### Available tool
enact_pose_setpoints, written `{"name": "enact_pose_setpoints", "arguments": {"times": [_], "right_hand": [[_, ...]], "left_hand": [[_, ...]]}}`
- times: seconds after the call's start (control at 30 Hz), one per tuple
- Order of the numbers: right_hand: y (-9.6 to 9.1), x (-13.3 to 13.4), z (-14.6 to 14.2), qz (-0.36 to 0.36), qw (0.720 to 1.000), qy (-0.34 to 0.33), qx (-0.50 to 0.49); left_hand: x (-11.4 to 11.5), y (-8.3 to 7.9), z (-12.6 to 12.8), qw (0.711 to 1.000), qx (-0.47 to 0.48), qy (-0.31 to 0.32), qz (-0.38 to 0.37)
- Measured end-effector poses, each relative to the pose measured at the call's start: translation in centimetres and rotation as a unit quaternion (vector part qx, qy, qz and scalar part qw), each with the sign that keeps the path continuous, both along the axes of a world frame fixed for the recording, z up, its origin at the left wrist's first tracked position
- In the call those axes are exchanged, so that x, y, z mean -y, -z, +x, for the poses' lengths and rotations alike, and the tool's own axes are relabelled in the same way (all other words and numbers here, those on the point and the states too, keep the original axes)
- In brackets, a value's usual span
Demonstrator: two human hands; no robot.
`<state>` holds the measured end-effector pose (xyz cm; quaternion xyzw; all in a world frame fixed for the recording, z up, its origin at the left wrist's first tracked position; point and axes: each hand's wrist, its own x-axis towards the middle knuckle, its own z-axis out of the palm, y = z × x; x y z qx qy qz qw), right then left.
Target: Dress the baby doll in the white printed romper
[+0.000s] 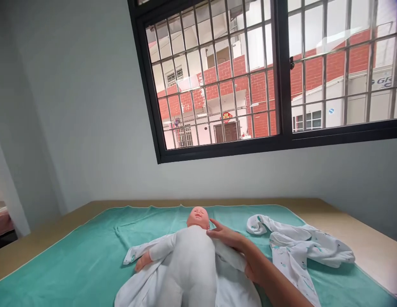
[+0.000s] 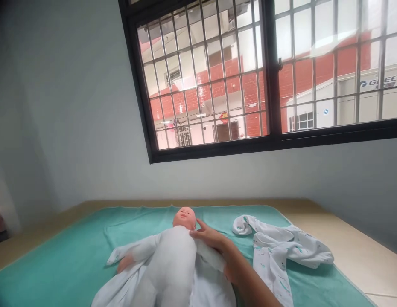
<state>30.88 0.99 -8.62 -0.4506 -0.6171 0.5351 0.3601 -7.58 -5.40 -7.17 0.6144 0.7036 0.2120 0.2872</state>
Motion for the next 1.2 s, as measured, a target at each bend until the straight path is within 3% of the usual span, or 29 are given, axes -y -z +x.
{"name": "enact_pose_setpoints", "arguments": {"times": [0.07, 0.13, 0.2, 0.27, 0.37, 0.47, 0.53, 0.63, 0.73, 0.83, 0.97, 1.1, 1.2], "right_hand": [[-1.7, 0.3, 0.1, 0.046, 0.992, 0.045, 0.111], [-3.9, 0.9, -0.3, 0.129, 0.954, 0.141, 0.232], [-6.2, 1.9, -1.6, 0.206, 0.901, 0.229, 0.305], [-7.9, 3.3, -3.8, 0.259, 0.880, 0.248, 0.312], [-8.8, 4.8, -8.9, 0.325, 0.893, 0.141, 0.276], [-7.7, 4.3, -14.5, 0.348, 0.883, -0.005, 0.317], [-6.7, 2.7, -17.5, 0.343, 0.838, -0.075, 0.418], [-5.3, -0.1, -20.7, 0.317, 0.754, -0.104, 0.567], [-4.7, -1.6, -22.3, 0.280, 0.719, -0.127, 0.623], [-5.2, -1.1, -22.0, 0.281, 0.745, -0.113, 0.595], [-7.4, 0.9, -19.0, 0.314, 0.798, -0.029, 0.514], [-9.3, 2.0, -16.3, 0.303, 0.837, 0.010, 0.456], [-9.5, 2.1, -16.0, 0.275, 0.867, 0.004, 0.415]], "left_hand": [[0.2, -0.3, -1.8, 0.999, 0.047, 0.011, 0.004], [-1.0, -0.6, -2.4, 0.994, 0.093, -0.012, 0.053], [-2.9, -0.6, -1.9, 0.988, 0.088, -0.023, 0.124], [-4.9, -0.4, -0.6, 0.983, 0.062, -0.011, 0.172], [-7.3, 0.3, 1.2, 0.979, 0.093, 0.008, 0.184], [-8.8, 1.2, 1.8, 0.967, 0.190, 0.017, 0.167], [-9.5, 1.7, 1.4, 0.960, 0.234, 0.042, 0.148], [-10.1, 2.4, 0.3, 0.950, 0.275, 0.091, 0.116], [-10.5, 3.0, -0.7, 0.937, 0.317, 0.111, 0.097], [-11.1, 3.3, -1.3, 0.925, 0.352, 0.115, 0.089], [-11.8, 3.4, -1.4, 0.927, 0.356, 0.097, 0.072], [-11.2, 3.5, -0.3, 0.943, 0.305, 0.112, 0.078], [-10.4, 3.6, 1.1, 0.960, 0.241, 0.101, 0.100]]}}
